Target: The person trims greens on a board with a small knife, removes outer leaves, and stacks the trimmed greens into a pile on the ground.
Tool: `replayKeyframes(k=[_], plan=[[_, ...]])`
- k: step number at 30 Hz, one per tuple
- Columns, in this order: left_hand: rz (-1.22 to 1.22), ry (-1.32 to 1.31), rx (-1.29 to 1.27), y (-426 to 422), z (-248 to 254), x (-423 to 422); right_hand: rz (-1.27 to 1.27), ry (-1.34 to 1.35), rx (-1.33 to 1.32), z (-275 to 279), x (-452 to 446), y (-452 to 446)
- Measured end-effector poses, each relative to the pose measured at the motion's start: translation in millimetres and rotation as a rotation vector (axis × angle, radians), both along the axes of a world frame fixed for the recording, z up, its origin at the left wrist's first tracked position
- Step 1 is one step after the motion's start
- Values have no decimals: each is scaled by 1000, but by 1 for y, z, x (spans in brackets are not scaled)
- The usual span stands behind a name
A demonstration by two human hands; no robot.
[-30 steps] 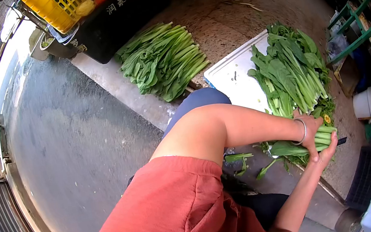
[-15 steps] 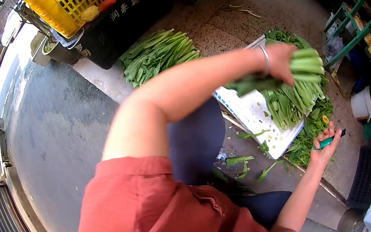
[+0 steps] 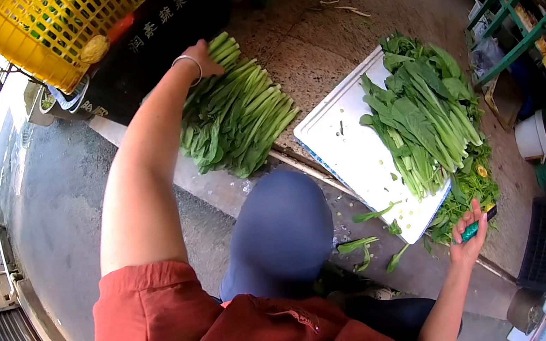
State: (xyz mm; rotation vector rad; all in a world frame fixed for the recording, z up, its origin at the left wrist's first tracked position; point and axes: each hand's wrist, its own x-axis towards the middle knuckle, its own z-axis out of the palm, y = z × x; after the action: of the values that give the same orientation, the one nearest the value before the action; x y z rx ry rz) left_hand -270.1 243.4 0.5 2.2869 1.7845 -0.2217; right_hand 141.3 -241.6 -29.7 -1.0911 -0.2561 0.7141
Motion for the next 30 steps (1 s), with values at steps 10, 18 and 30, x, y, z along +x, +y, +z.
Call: replayKeyframes(k=[10,18,30], plan=[[114,-96,60,0,-89,-15,-19,-73,-157,-11,4,-16],[-315,-1054,-124,-147,26,86,-48,161,90,-1,15,-31],[-1390,-1435,-658,-395,166,177,-38,274,352,21,21,-56]])
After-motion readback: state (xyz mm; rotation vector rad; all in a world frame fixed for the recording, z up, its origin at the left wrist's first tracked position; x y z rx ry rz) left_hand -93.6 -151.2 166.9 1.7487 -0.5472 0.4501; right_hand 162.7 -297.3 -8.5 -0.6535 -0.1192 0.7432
